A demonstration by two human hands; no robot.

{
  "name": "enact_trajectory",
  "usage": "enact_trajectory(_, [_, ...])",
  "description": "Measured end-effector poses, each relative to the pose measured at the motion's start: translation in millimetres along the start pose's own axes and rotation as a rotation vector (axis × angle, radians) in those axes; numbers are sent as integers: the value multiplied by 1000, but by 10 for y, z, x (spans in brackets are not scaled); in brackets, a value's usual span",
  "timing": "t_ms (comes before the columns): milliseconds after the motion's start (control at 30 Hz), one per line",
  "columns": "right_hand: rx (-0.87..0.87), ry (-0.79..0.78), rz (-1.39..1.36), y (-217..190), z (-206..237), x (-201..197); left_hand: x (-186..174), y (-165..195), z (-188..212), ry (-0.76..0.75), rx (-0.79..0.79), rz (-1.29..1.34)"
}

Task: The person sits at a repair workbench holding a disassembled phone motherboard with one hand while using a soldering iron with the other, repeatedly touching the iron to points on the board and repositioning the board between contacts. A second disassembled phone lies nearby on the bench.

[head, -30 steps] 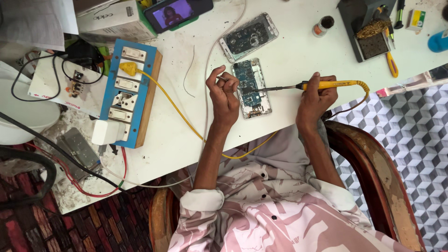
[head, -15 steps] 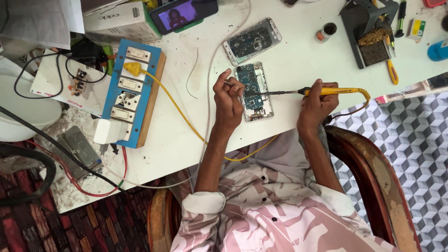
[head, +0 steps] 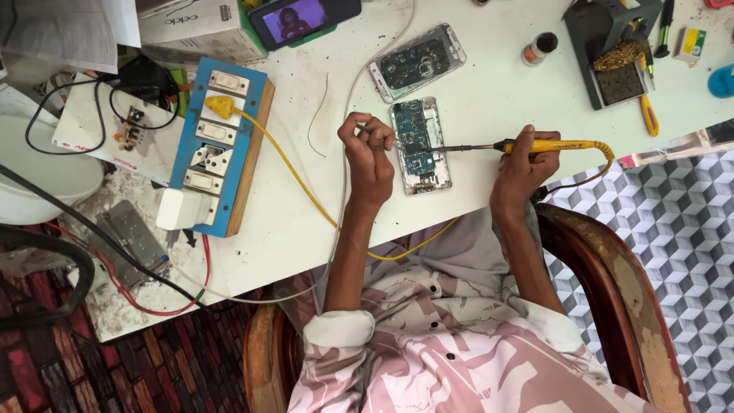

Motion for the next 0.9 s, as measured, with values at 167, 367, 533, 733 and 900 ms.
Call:
enact_trajectory(167, [-23,-15,12,-54,11,10,55,102,6,-61,25,-107])
enact_trajectory(367, [7,8,38,-59,5,-18,105,146,26,-66,55,-89])
enact_trajectory(533, [31,15,-30,-61,21,-15,120,230,40,-101,130,-145])
enact_trajectory(733, [4,10,16,-120,12,-10,177,270,-1,-129,144,-130])
enact_trajectory(900, [-5,25,42,-157,14,-23,176,208,6,-91,118,-118])
Point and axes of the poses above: each hand's wrist, its own z-axis away from the middle knuckle, its own x-axis out of the palm, y = z × x, the point moved 6 cm from there along -z, towards the middle knuckle, and after that the axes turned 1 degree about z, right-handed, at the moved point
